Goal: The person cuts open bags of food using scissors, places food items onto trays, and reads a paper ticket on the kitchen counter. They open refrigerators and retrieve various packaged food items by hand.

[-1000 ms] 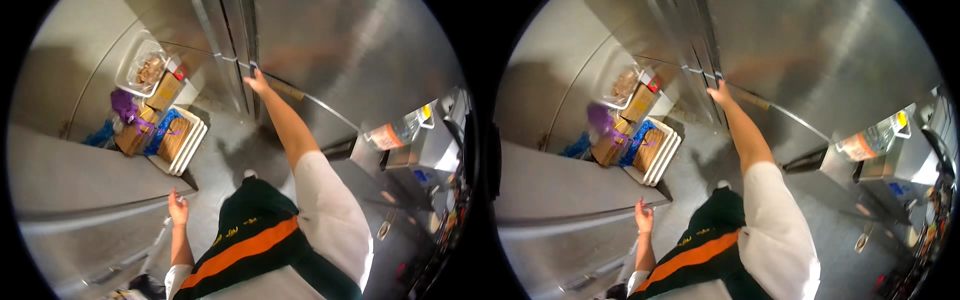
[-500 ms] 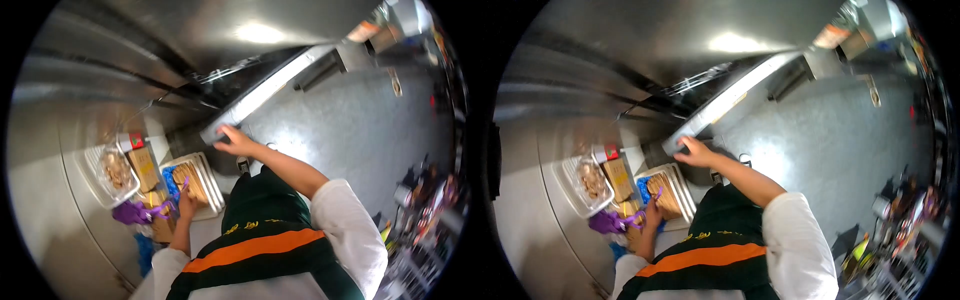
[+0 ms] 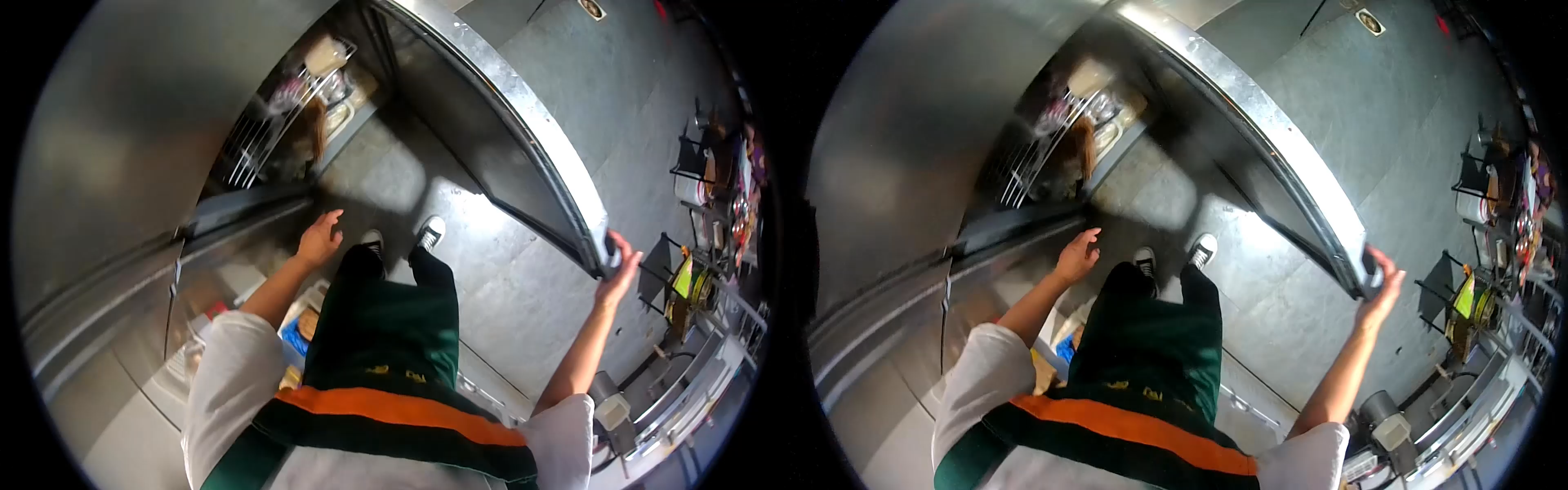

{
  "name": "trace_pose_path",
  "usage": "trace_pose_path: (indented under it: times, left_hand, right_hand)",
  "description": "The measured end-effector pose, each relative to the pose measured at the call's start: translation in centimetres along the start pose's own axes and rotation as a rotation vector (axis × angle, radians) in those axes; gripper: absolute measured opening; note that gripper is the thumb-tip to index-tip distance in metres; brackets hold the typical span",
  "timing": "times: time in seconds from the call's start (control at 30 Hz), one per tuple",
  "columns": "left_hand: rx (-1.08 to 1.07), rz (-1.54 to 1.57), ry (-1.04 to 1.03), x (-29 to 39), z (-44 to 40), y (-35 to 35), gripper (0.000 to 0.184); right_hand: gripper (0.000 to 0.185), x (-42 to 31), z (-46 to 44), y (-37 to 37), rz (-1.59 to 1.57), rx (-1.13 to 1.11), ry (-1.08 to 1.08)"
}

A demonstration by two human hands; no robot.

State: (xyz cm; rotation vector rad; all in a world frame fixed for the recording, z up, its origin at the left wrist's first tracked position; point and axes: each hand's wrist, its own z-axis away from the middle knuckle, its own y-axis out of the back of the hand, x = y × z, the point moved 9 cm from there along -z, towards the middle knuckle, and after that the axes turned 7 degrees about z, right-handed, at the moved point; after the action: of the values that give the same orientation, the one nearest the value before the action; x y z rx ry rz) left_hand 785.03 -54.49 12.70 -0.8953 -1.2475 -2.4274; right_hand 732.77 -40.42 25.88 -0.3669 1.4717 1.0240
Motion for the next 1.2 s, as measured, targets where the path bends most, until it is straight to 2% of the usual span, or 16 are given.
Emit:
trace_pose_path:
  times: [0.13, 0.23, 0.3, 0.33, 0.37, 0.43, 0.5, 0.53, 0.63, 0.77, 0.93, 1.0, 1.03, 1.1, 1.13, 1.2]
  left_hand:
    - [0.03, 0.033, 0.029, -4.9, -7.4, -1.5, 0.043]
    - [0.012, -0.053, 0.105, -12.4, -12.3, -2.4, 0.042]
    - [0.382, -0.055, -0.062, -18.2, -16.2, -0.1, 0.029]
    - [0.402, 0.003, 0.04, -17.4, -17.1, 1.6, 0.03]
    - [0.405, -0.012, 0.024, -20.7, -18.9, 1.3, 0.03]
    - [0.825, 0.163, -0.047, -28.8, -20.8, 4.5, 0.032]
    - [1.059, 0.359, 0.137, -33.7, -21.7, 5.9, 0.036]
    - [1.135, 0.495, 0.142, -35.1, -21.9, 6.1, 0.039]
    - [1.158, 0.723, 0.151, -37.7, -22.9, 5.3, 0.039]
    - [1.127, 0.689, 0.161, -41.1, -23.4, 5.9, 0.037]
    - [0.98, 0.907, 0.179, -39.5, -24.0, 5.7, 0.03]
    - [0.927, 1.015, 0.181, -40.0, -24.0, 5.7, 0.029]
    - [0.916, 1.012, 0.195, -40.1, -23.7, 5.5, 0.029]
    - [0.922, 1.062, 0.201, -39.5, -23.1, 5.3, 0.03]
    - [0.933, 1.118, 0.238, -38.4, -22.5, 4.8, 0.032]
    - [0.886, 1.174, 0.202, -37.8, -23.0, 4.5, 0.031]
  right_hand:
    - [0.055, -3.9, -1.8, -0.3, -0.024, 0.186, 0.266]
    - [0.033, -11.1, 8.3, -5.2, 0.806, 1.186, 1.174]
    - [0.027, -7.0, 9.8, -10.5, 0.536, 1.105, 1.31]
    - [0.021, -5.8, 8.9, -15.6, 0.489, 0.876, 1.4]
    - [0.023, -2.6, 6.9, -20.6, 0.372, 0.656, 1.303]
    - [0.014, 1.1, 1.7, -31.8, 0.426, 0.251, 1.086]
    - [0.019, 6.4, -3.1, -42.1, 0.203, -0.04, 0.933]
    - [0.019, 9.9, -5.2, -47.1, -0.026, -0.253, 0.677]
    - [0.02, 16.6, -8.6, -58.6, -0.076, -0.442, 0.499]
    - [0.024, 23.1, -7.3, -69.9, -0.541, -0.838, 0.056]
    - [0.031, 24.2, -6.3, -76.5, -0.652, -0.865, -0.11]
    - [0.036, 24.8, -7.8, -80.9, -0.419, -0.907, -0.061]
    - [0.039, 25.0, -8.2, -81.5, -0.653, -0.712, -0.305]
    - [0.037, 25.0, -9.2, -82.0, -0.794, -0.573, -0.44]
    - [0.037, 25.0, -9.6, -83.3, -0.794, -0.562, -0.445]
    - [0.035, 24.9, -11.6, -83.0, -0.411, -0.288, -0.158]
